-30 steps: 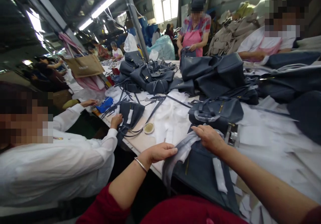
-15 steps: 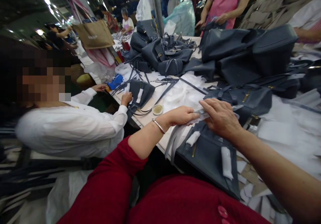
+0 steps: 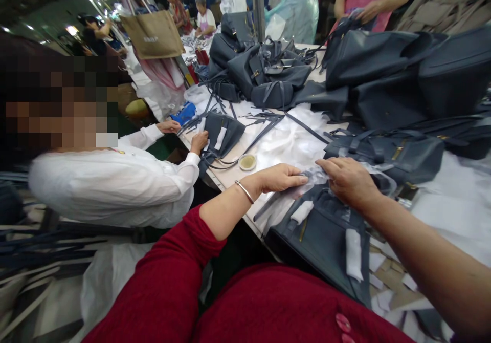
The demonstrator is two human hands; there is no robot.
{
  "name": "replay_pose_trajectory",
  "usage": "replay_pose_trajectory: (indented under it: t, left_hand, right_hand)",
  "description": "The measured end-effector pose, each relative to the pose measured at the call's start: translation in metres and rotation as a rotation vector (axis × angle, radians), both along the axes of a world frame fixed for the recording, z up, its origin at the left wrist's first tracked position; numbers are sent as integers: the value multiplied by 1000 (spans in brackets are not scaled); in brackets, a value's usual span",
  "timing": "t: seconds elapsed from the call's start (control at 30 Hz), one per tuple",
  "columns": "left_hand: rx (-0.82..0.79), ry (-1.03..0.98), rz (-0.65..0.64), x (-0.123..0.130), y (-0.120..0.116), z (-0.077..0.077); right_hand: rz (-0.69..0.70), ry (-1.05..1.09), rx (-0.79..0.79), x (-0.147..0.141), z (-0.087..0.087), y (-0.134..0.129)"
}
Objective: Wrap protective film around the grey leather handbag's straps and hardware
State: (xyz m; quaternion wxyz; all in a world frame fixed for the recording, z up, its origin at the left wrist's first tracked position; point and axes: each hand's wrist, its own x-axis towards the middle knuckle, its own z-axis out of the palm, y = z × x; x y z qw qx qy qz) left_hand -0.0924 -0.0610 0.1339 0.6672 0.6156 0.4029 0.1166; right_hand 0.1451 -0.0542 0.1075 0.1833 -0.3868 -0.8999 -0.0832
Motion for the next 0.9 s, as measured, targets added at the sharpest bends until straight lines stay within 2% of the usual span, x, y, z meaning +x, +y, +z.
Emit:
replay_pose_trajectory:
  t: [0.13, 0.3, 0.4, 0.47, 0.57, 0.63, 0.73, 0.83, 0.9]
  left_hand:
    - [-1, -26, 7, 13, 5, -3]
    - [89, 60, -42, 25, 5, -4]
    - [132, 156, -58, 27, 2, -2]
    - [206, 281, -42, 23, -1, -2]
    - [339, 464, 17, 13, -12, -14]
    - [372, 568, 57, 5, -23, -31]
    - [292, 630, 59, 0, -39, -64]
    - [-15, 476, 65, 7, -48, -90]
    - [-237, 312, 92, 18, -50, -98]
  right_hand:
    - [60, -9, -32, -4, -4, -3]
    - [90, 49, -91, -7, -15, -10]
    - [102, 46, -122, -7, -12, -16]
    - [71, 64, -127, -3, -6, -25]
    - [-103, 239, -103, 16, -8, -52]
    - [-269, 403, -118, 36, -26, -83]
    - [-578, 472, -280, 64, -77, -142]
    - [-813, 484, -427, 69, -132, -198]
    - [-946, 517, -601, 59, -155, -218]
